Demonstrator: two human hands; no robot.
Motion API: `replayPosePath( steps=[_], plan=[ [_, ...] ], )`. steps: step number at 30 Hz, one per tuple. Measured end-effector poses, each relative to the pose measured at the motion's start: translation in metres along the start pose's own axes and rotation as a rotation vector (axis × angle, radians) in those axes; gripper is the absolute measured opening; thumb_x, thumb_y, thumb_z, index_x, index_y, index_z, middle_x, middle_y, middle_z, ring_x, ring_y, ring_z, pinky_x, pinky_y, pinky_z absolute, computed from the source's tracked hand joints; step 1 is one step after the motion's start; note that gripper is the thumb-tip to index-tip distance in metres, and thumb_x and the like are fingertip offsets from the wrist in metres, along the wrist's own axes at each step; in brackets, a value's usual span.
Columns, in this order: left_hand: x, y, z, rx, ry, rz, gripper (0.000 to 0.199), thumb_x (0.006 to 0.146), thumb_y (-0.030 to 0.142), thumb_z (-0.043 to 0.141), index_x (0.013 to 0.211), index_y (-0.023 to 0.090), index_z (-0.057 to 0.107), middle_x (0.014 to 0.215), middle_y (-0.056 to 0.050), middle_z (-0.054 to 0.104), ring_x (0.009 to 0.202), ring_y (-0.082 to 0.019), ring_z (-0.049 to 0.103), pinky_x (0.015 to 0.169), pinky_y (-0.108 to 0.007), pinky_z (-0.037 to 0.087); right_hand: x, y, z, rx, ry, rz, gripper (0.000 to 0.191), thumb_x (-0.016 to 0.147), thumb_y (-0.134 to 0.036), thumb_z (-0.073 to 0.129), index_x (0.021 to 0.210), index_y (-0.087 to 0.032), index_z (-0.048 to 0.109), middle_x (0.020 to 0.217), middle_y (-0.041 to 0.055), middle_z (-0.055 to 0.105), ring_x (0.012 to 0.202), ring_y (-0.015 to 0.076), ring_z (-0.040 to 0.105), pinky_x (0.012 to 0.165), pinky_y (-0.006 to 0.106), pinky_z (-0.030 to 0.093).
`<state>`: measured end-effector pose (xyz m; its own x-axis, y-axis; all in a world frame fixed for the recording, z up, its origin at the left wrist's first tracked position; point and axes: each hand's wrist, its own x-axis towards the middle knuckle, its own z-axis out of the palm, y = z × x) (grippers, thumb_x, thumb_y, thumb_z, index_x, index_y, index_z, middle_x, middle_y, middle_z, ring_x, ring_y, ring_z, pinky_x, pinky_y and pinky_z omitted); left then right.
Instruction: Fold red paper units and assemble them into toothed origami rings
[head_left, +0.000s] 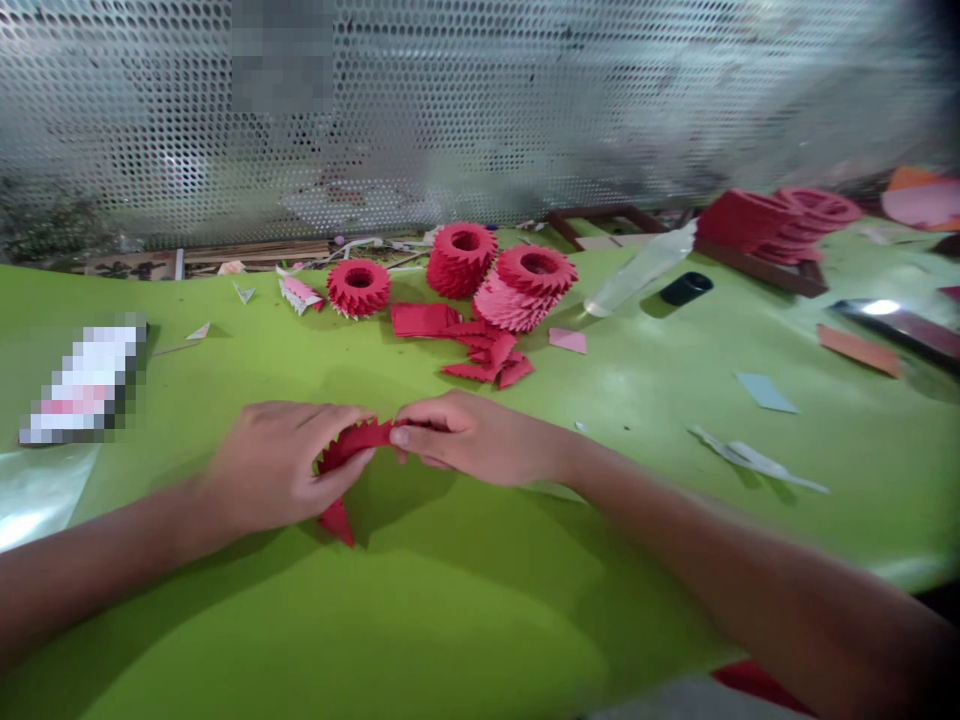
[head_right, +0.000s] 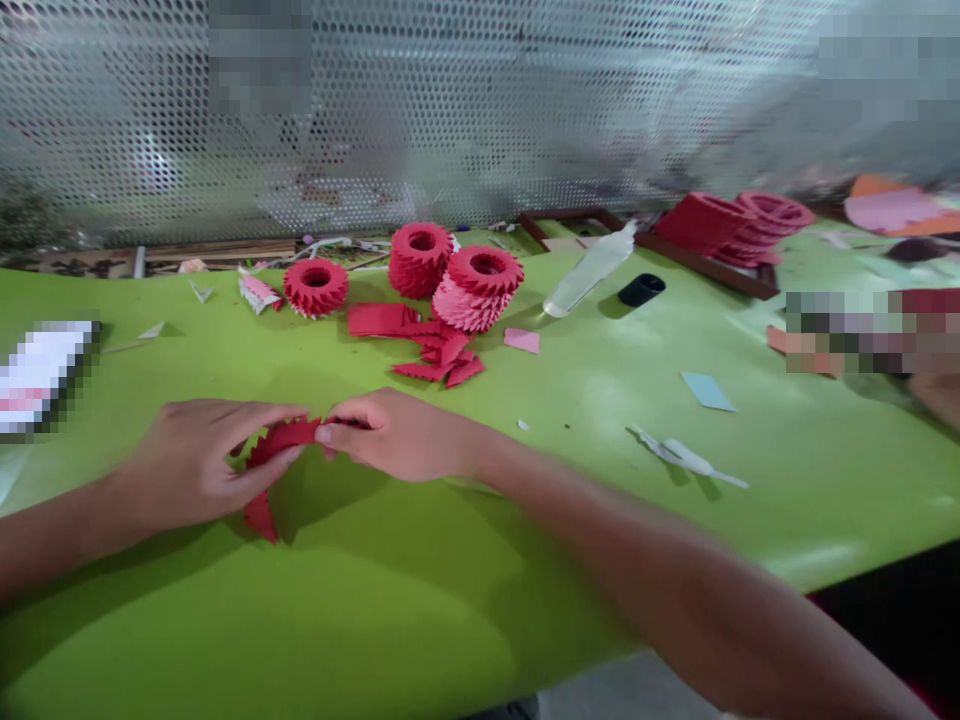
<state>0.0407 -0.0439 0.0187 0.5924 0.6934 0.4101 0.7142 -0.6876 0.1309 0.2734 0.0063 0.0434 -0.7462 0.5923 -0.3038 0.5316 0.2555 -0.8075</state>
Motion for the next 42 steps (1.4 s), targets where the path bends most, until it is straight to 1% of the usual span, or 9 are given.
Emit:
replayPosePath(
  steps=[7, 11, 16, 19, 25, 28, 35, 38, 42],
  plan=[
    [-0.002, 0.000, 0.000, 0.073, -0.040, 0.154, 0.018, 0.094, 0.029, 0.052, 0.101, 0.018, 0.066, 0.072, 0.001, 0.074, 0.050, -0.014, 0.062, 0.050, -0.027, 0.045, -0.002, 0.000, 0.001, 0.000, -0.097, -0.044, 0.038, 0.097, -0.050, 0.050, 0.087, -0.016, 0.063, 0.060, -0.0050, 0.048, 0.051, 0.0081, 0.042, 0.049, 0.022, 0.030],
    [-0.003, 0.001, 0.000, 0.057, -0.016, 0.156, 0.018, 0.094, 0.028, 0.052, 0.100, 0.017, 0.066, 0.071, 0.000, 0.074, 0.049, -0.014, 0.062, 0.048, -0.027, 0.045, -0.001, -0.001, 0.004, 0.075, -0.106, -0.044, 0.041, 0.095, -0.055, 0.050, 0.084, -0.017, 0.060, 0.059, -0.0053, 0.047, 0.051, 0.0086, 0.043, 0.049, 0.022, 0.031],
    [0.000, 0.002, 0.000, 0.006, 0.079, 0.030, 0.019, 0.096, 0.030, 0.052, 0.101, 0.017, 0.066, 0.057, 0.003, 0.068, 0.040, -0.011, 0.057, 0.041, -0.023, 0.042, 0.002, 0.000, 0.014, 0.172, 0.065, -0.014, 0.041, 0.098, -0.056, 0.045, 0.084, -0.018, 0.055, 0.060, -0.0059, 0.048, 0.051, 0.0083, 0.042, 0.050, 0.022, 0.033],
    [0.003, 0.002, -0.001, -0.030, 0.064, -0.084, 0.022, 0.096, 0.032, 0.050, 0.097, 0.017, 0.067, 0.053, 0.003, 0.066, 0.037, -0.010, 0.055, 0.037, -0.020, 0.039, 0.004, 0.001, 0.019, 0.202, 0.153, -0.011, 0.040, 0.100, -0.053, 0.040, 0.087, -0.019, 0.055, 0.062, -0.0058, 0.049, 0.052, 0.0081, 0.042, 0.052, 0.022, 0.034],
    [0.005, 0.002, -0.006, -0.055, -0.028, -0.107, 0.031, 0.093, 0.035, 0.054, 0.115, 0.016, 0.064, 0.058, 0.002, 0.069, 0.040, -0.012, 0.058, 0.040, -0.022, 0.044, 0.004, -0.001, 0.019, 0.228, 0.122, -0.007, 0.040, 0.100, -0.053, 0.042, 0.080, -0.019, 0.052, 0.064, -0.0055, 0.049, 0.054, 0.0078, 0.043, 0.052, 0.023, 0.036],
    [0.004, 0.000, -0.004, -0.075, -0.037, -0.091, 0.025, 0.095, 0.033, 0.051, 0.108, 0.018, 0.066, 0.060, 0.001, 0.070, 0.043, -0.013, 0.061, 0.042, -0.023, 0.045, 0.003, 0.001, 0.016, 0.244, 0.116, 0.015, 0.040, 0.099, -0.055, 0.044, 0.087, -0.019, 0.056, 0.066, -0.0044, 0.053, 0.054, 0.0086, 0.046, 0.051, 0.023, 0.036],
    [0.006, -0.010, -0.002, -0.470, -0.026, -0.510, 0.036, 0.096, 0.046, 0.052, 0.116, 0.016, 0.056, 0.066, -0.004, 0.074, 0.033, -0.011, 0.054, 0.028, -0.019, 0.028, 0.009, 0.015, -0.002, 0.309, 0.303, -0.040, 0.047, 0.084, -0.052, 0.069, 0.115, -0.020, 0.055, 0.086, 0.0008, 0.065, 0.063, 0.0110, 0.057, 0.054, 0.025, 0.043],
    [0.009, -0.013, -0.004, -0.595, 0.047, -0.599, 0.040, 0.097, 0.048, 0.052, 0.118, 0.015, 0.050, 0.071, -0.007, 0.075, 0.038, -0.013, 0.058, 0.030, -0.020, 0.033, 0.012, 0.020, -0.005, 0.419, 0.391, -0.105, 0.050, 0.083, -0.050, 0.070, 0.118, -0.020, 0.052, 0.101, 0.0045, 0.065, 0.067, 0.0104, 0.058, 0.057, 0.026, 0.046],
    [0.008, -0.018, 0.000, -0.653, 0.142, -0.515, 0.031, 0.102, 0.044, 0.045, 0.117, 0.017, 0.047, 0.079, -0.007, 0.075, 0.057, -0.016, 0.068, 0.042, -0.024, 0.050, 0.015, 0.023, 0.002, 0.359, 0.339, -0.100, 0.054, 0.079, -0.044, 0.076, 0.123, -0.021, 0.055, 0.114, 0.0073, 0.065, 0.078, 0.0125, 0.061, 0.066, 0.027, 0.049]
  ],
)
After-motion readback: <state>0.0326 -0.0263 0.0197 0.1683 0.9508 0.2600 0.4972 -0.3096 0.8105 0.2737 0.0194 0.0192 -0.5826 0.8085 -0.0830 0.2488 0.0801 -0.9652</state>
